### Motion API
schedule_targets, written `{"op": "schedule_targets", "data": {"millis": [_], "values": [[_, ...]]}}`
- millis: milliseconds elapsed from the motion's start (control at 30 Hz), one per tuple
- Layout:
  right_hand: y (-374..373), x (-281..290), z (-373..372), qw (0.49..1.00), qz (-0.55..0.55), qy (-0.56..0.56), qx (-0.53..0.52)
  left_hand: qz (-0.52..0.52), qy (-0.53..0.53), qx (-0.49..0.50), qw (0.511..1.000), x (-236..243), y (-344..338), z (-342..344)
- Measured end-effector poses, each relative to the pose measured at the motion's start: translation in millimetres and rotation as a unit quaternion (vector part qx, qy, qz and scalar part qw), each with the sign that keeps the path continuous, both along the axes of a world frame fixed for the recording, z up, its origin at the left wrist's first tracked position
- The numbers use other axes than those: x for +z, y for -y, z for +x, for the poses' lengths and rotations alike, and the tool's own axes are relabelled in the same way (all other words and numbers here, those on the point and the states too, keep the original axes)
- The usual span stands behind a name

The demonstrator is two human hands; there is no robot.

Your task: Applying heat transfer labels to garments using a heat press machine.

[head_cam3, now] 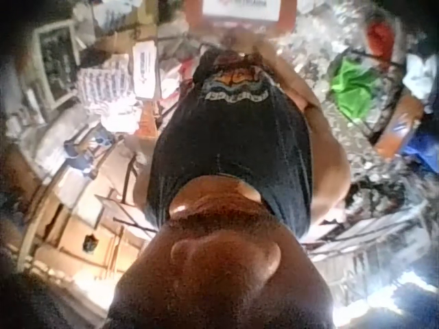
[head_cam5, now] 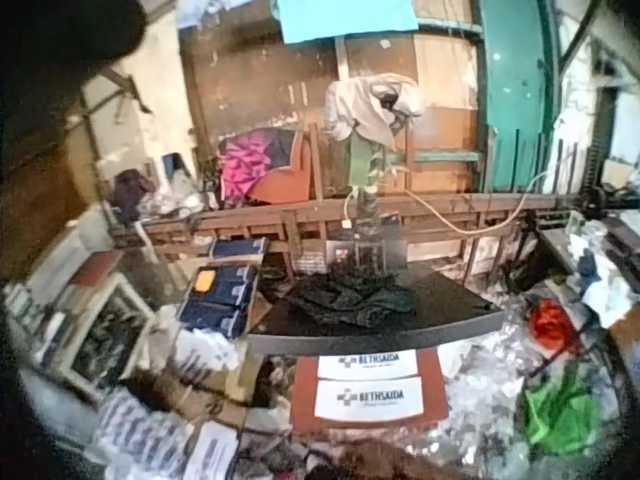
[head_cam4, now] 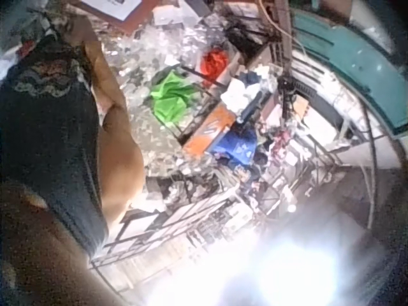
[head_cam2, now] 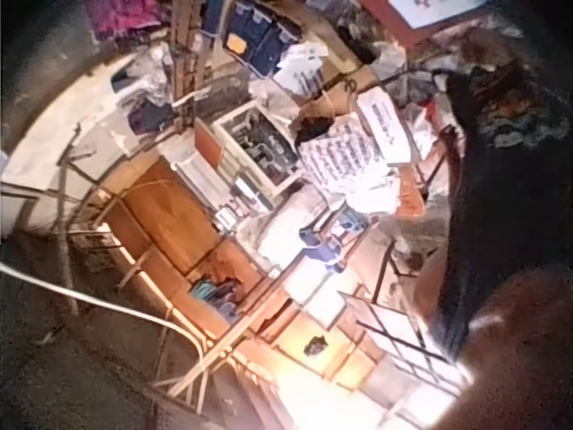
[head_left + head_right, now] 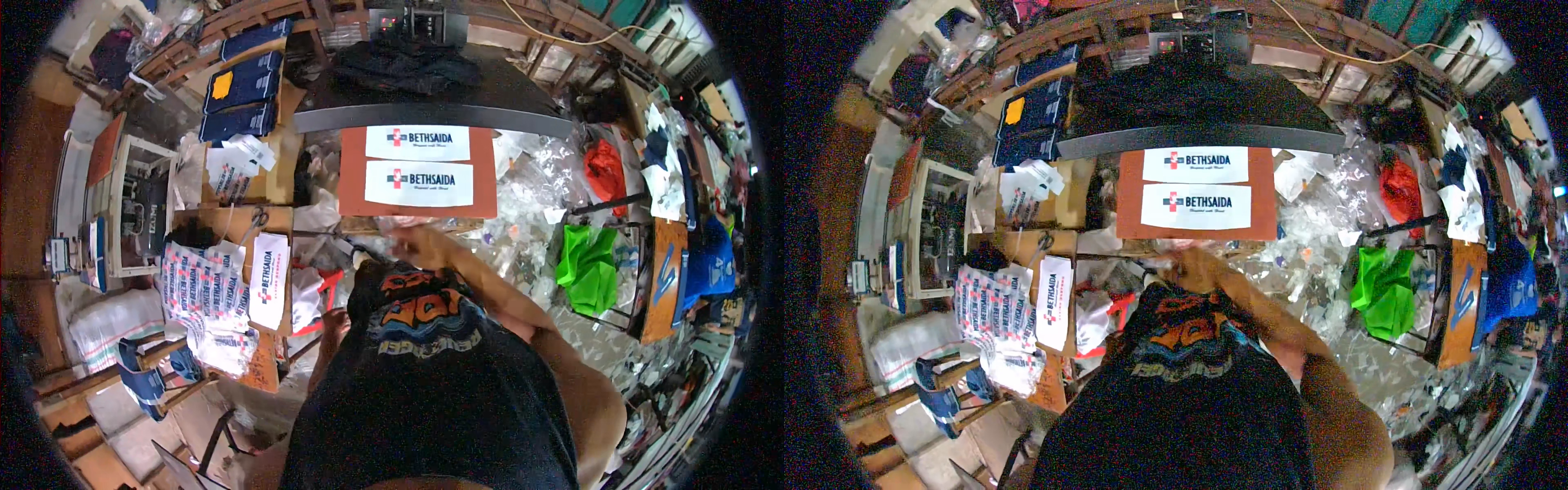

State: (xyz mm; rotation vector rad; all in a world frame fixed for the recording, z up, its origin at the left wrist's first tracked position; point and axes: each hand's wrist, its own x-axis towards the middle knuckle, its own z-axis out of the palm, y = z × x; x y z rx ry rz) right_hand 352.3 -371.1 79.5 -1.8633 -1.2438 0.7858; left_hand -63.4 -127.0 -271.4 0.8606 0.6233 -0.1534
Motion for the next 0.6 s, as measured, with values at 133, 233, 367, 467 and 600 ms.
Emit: {"op": "schedule_targets", "data": {"millis": [133, 233, 367, 467, 600], "values": [[39.8, -134.7, -14.8, 0.984, -0.178, 0.025, 0.001, -0.343, -0.081, 0.106, 0.930, 38.3, 11.2, 37.8], [52.3, -114.4, -12.2, 0.970, -0.228, -0.053, -0.072, -0.036, -0.075, 0.089, 0.993, 13.5, 26.6, -14.8], [86.9, -176.1, -5.2, 0.979, -0.186, 0.079, 0.034, 0.323, -0.335, -0.081, 0.881, 155.1, 52.0, 72.4], [71.3, -173.3, -9.4, 0.986, -0.155, 0.021, 0.062, 0.458, -0.180, -0.011, 0.871, 104.7, 66.7, 17.8], [48.0, -157.7, -21.5, 0.975, -0.158, 0.074, 0.139, 0.183, -0.255, 0.182, 0.932, 112.6, 83.7, 7.2]]}}
